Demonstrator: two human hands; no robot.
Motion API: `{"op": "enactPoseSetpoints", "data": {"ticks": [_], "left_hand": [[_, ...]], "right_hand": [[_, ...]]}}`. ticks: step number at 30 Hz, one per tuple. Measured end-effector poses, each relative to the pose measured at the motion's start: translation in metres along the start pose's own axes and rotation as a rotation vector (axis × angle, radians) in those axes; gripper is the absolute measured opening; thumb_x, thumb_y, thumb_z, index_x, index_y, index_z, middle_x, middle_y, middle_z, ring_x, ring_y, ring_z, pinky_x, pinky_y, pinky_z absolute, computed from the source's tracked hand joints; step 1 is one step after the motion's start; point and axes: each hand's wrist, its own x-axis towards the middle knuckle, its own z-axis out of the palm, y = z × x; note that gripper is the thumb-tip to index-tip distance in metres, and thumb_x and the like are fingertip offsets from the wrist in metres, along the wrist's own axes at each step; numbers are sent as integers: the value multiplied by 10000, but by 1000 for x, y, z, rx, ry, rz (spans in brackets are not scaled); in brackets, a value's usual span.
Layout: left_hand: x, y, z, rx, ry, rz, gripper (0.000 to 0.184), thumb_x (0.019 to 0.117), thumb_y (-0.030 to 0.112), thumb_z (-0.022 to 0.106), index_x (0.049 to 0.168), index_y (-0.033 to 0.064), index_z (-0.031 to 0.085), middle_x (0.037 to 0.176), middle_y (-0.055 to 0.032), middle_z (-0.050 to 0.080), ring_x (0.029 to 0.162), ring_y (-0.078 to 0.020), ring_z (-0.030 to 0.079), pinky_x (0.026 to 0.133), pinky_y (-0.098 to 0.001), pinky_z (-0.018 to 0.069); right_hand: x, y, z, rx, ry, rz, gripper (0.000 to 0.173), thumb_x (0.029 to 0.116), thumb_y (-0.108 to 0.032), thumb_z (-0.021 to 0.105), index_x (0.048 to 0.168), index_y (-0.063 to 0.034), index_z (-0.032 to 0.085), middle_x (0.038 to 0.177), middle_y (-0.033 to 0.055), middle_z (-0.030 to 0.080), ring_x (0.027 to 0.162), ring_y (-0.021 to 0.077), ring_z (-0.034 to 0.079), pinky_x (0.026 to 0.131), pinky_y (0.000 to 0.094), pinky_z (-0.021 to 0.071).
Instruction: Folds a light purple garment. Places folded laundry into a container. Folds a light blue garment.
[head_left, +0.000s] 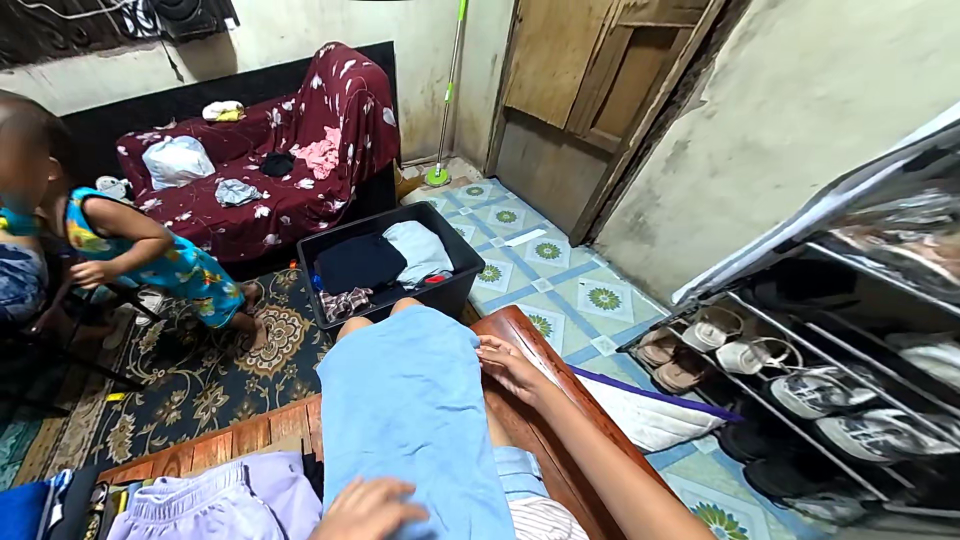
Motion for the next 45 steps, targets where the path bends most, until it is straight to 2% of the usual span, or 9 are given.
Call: {"op": "enactPoseSetpoints", "data": {"ticks": [3, 6, 9, 13, 20, 28, 37, 41, 45], "left_hand": [[88, -27, -30, -31, 153, 42, 386, 1047, 302, 533, 1306, 42, 650, 1385, -126, 618, 1324, -227, 559, 1137, -443, 436], [184, -62, -54, 34, 376, -154, 429, 1064, 280, 537, 1403, 18, 565, 1407, -208, 579, 1310, -353, 555, 1115, -552, 430], [259, -96, -67, 127, 424, -350, 611, 1037, 430, 563, 1493, 31, 489, 1465, -271, 508, 1353, -471, 478, 1091, -663, 384], [301, -102, -67, 252, 229, -484, 467, 940, 434, 720, 1192, 41, 710, 1244, -249, 654, 1252, -468, 551, 979, -689, 442], [308, -112, -81, 135, 171, -229, 267, 1021, 192, 625, 1115, -58, 617, 1024, -253, 645, 984, -397, 640, 892, -604, 501], [309, -128, -84, 103, 220, -215, 364, 931, -8, 661, 1285, -7, 576, 1160, -234, 666, 1087, -382, 655, 958, -581, 511], [307, -142, -77, 75, 239, -251, 317, 1026, 210, 617, 1271, 9, 621, 1138, -216, 676, 1064, -357, 657, 966, -579, 499], [292, -148, -81, 122, 275, -235, 356, 1088, 266, 482, 1289, 7, 622, 1229, -234, 640, 1191, -390, 598, 1042, -595, 440], [259, -153, -79, 203, 294, -258, 333, 1070, 258, 526, 1296, 34, 626, 1294, -217, 614, 1209, -381, 596, 1031, -609, 453]], "right_hand": [[2, -2, 4, 2, -11, -20, 159, 1000, -4, 527, 1110, -60, 629, 921, 16, 689, 790, 85, 661, 767, 270, 575], [4, 0, 5, -31, -23, -38, 149, 992, -20, 555, 1089, -58, 661, 924, 23, 702, 792, 90, 668, 755, 270, 579], [5, 4, 0, -48, -46, -32, 147, 993, -36, 560, 1084, -62, 672, 954, 34, 702, 834, 104, 672, 791, 287, 578], [2, 3, -1, -68, -67, -44, 174, 998, -35, 545, 1102, -43, 684, 992, 42, 700, 869, 110, 667, 825, 294, 571], [4, 0, 4, -73, -15, -97, 215, 986, -9, 521, 1174, -38, 622, 1013, 43, 671, 864, 112, 649, 813, 303, 563], [4, 0, 6, -120, 46, -128, 177, 993, -25, 534, 1140, -17, 632, 940, 41, 660, 783, 96, 624, 752, 282, 553], [4, 3, -3, -118, 36, -124, 204, 965, -17, 564, 1159, -33, 622, 945, 39, 674, 761, 93, 625, 721, 273, 552], [0, 7, 2, -142, 104, -81, 208, 989, -1, 584, 1196, -1, 601, 951, 74, 683, 784, 130, 645, 757, 316, 566], [-8, 9, 7, -225, 169, -83, 254, 974, 15, 622, 1224, 15, 578, 949, 86, 677, 795, 143, 659, 752, 321, 575]]}}
